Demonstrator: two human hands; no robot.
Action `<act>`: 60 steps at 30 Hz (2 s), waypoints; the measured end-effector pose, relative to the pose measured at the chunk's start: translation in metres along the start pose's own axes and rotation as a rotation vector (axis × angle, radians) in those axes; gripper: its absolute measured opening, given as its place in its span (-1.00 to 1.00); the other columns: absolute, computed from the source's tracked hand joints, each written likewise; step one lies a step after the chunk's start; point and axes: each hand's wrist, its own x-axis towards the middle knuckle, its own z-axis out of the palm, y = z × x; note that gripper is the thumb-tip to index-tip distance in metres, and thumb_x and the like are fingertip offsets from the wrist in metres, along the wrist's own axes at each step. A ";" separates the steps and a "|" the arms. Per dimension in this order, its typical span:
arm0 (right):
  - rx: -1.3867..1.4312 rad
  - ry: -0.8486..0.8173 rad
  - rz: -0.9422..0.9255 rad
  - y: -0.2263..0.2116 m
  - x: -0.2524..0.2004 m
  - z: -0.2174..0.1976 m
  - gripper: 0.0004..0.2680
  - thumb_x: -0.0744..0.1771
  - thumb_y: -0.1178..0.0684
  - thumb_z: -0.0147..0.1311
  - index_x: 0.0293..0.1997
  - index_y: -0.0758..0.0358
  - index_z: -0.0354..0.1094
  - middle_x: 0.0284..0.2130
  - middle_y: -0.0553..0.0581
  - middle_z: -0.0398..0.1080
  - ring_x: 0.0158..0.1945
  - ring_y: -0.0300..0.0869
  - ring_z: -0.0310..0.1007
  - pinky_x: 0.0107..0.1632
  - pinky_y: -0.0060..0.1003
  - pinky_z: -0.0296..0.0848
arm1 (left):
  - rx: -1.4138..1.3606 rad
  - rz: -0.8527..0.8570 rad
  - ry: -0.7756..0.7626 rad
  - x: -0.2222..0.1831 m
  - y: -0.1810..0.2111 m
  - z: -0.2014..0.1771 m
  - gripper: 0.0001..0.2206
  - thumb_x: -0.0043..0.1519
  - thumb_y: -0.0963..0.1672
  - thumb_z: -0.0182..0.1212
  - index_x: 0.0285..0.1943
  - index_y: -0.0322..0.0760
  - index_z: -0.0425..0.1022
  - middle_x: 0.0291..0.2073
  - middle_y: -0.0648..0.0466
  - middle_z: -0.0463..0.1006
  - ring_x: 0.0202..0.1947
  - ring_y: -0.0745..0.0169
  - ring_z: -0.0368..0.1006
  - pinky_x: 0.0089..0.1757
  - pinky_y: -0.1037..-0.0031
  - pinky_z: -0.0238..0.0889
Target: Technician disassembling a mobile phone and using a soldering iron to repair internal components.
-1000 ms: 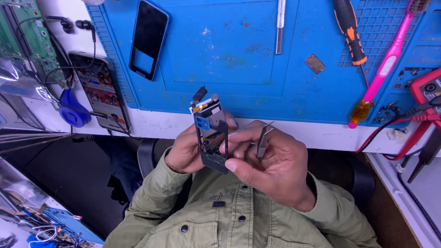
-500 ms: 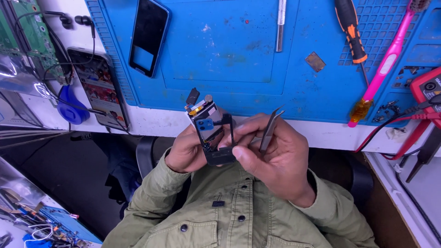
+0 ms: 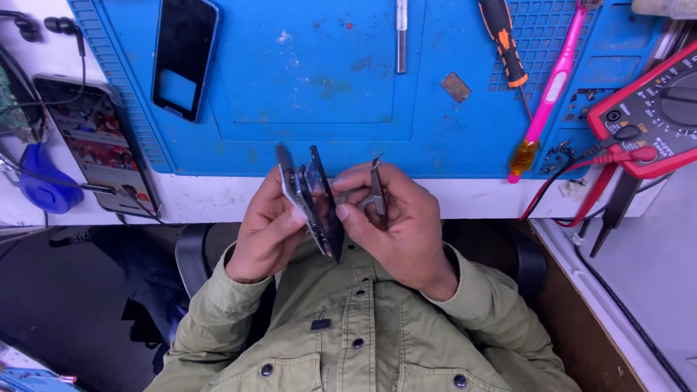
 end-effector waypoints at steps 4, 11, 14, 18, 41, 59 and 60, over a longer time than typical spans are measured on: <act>-0.070 -0.063 -0.052 0.003 0.001 0.002 -0.84 0.43 0.09 0.06 0.07 0.35 0.38 -0.03 0.20 0.45 -0.47 -0.31 0.18 -0.29 -0.37 0.34 | 0.064 0.066 -0.029 0.008 0.010 0.015 -0.72 0.59 -0.09 0.20 0.41 -0.18 0.32 0.13 -0.03 0.64 0.02 0.10 0.61 0.00 0.27 0.50; -0.082 0.059 -0.139 0.017 0.005 0.003 -0.86 0.40 0.26 0.07 0.01 0.53 0.45 -0.15 0.31 0.52 -0.23 -0.32 0.46 -0.32 -0.44 0.55 | 0.099 0.250 0.094 0.018 0.021 0.032 -0.77 0.44 -0.25 0.23 0.24 -0.45 0.36 -0.19 -0.10 0.65 -0.30 0.25 0.70 -0.24 0.48 0.61; -0.096 0.083 -0.154 0.019 0.005 0.003 -0.82 0.41 0.15 0.08 0.03 0.49 0.46 -0.28 0.25 0.53 -0.43 -0.43 0.36 -0.44 -0.54 0.42 | 0.112 0.240 0.100 0.019 0.022 0.027 -0.74 0.43 -0.25 0.25 0.26 -0.48 0.36 -0.18 -0.14 0.65 -0.30 0.17 0.73 -0.26 0.47 0.65; -0.063 0.077 -0.165 0.024 0.007 0.004 -0.72 0.38 0.01 0.09 -0.04 0.57 0.44 -0.42 0.30 0.51 -0.70 -0.42 0.22 -0.62 -0.53 0.28 | 0.122 0.225 0.125 0.021 0.026 0.029 -0.74 0.42 -0.23 0.29 0.23 -0.47 0.39 -0.25 -0.09 0.60 -0.26 0.24 0.70 -0.24 0.44 0.66; 0.031 0.005 -0.244 0.022 0.013 0.000 -0.81 0.33 0.10 0.23 -0.14 0.51 0.51 -0.11 0.45 0.54 -0.11 -0.11 0.59 -0.18 -0.25 0.69 | 0.121 0.158 0.157 0.021 0.022 0.025 -0.68 0.38 -0.26 0.32 0.27 -0.59 0.43 -0.30 -0.19 0.66 -0.27 0.16 0.73 -0.23 0.38 0.72; 0.038 0.003 -0.180 0.025 0.012 -0.009 -0.81 0.36 0.08 0.17 -0.23 0.51 0.42 -0.15 0.44 0.51 -0.19 -0.24 0.47 -0.23 -0.27 0.66 | 0.228 0.213 0.171 0.020 0.018 0.029 -0.68 0.35 -0.27 0.35 0.24 -0.58 0.44 -0.32 -0.16 0.65 -0.25 0.13 0.76 -0.19 0.31 0.73; 0.055 0.005 -0.166 0.025 0.012 -0.009 -0.82 0.36 0.10 0.17 -0.24 0.51 0.40 -0.20 0.40 0.50 -0.20 -0.28 0.42 -0.25 -0.30 0.63 | 0.257 0.219 0.168 0.020 0.018 0.030 -0.68 0.34 -0.27 0.37 0.24 -0.58 0.46 -0.32 -0.18 0.66 -0.25 0.10 0.76 -0.20 0.29 0.74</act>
